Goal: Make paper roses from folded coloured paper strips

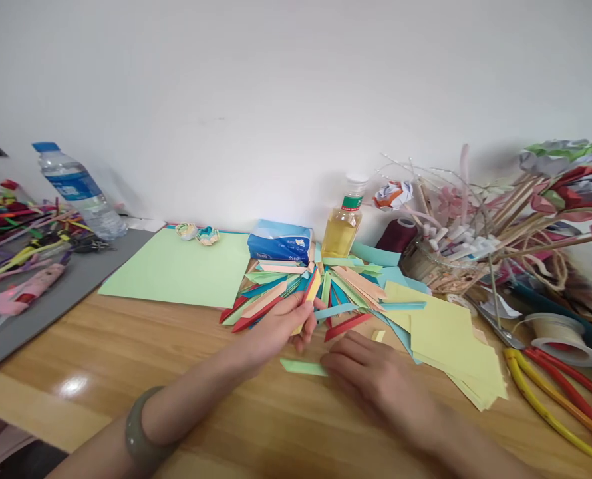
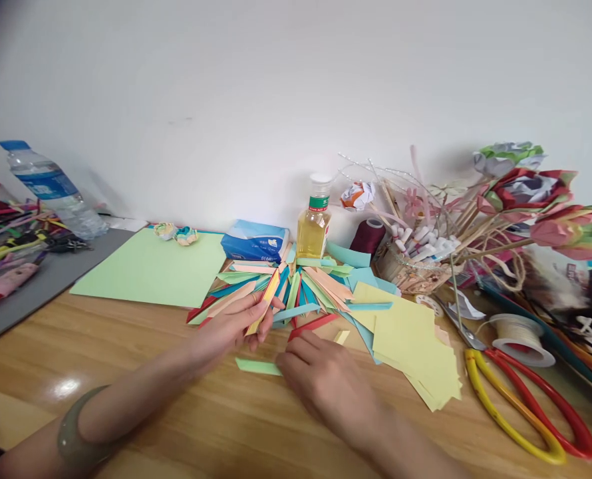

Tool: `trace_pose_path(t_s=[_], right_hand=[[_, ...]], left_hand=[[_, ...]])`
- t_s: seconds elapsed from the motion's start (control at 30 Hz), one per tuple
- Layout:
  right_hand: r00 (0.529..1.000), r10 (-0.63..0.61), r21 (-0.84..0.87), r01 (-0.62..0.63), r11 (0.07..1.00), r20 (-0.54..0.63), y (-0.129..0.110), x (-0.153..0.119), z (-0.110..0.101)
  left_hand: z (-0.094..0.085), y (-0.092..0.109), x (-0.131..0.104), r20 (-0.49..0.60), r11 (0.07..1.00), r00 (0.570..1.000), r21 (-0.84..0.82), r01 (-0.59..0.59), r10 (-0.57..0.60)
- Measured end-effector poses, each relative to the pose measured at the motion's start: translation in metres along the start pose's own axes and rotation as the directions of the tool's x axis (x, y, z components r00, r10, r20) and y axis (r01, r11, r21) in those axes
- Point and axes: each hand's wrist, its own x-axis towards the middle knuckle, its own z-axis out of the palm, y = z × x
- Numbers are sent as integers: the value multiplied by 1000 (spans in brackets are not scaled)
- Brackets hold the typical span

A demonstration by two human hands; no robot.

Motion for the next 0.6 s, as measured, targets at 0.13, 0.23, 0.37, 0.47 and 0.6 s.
trace_pose_path(t_s=[0.13,0.23,0.37,0.47,0.6], right_hand=[[899,408,450,-304,840,-156,0,1,-12],[717,695,733,-444,515,-54,0,6,-16],[584,811,873,-410,264,29,2,10,-12],[517,853,928,-345,140,63,3,12,-9],[506,860,962,-264,74,73,1,13,-5]], left_hand=[[4,-9,3,-73,996,996,-76,-54,49],[10,-14,3,-64,965,998,-260,-41,25],[18,-17,1,-67,933,997,-357,-51,29],[23,-19,1,-63,943,997,-329,-55,36],[29,-27,0,-39,967,998,-252,-48,40]])
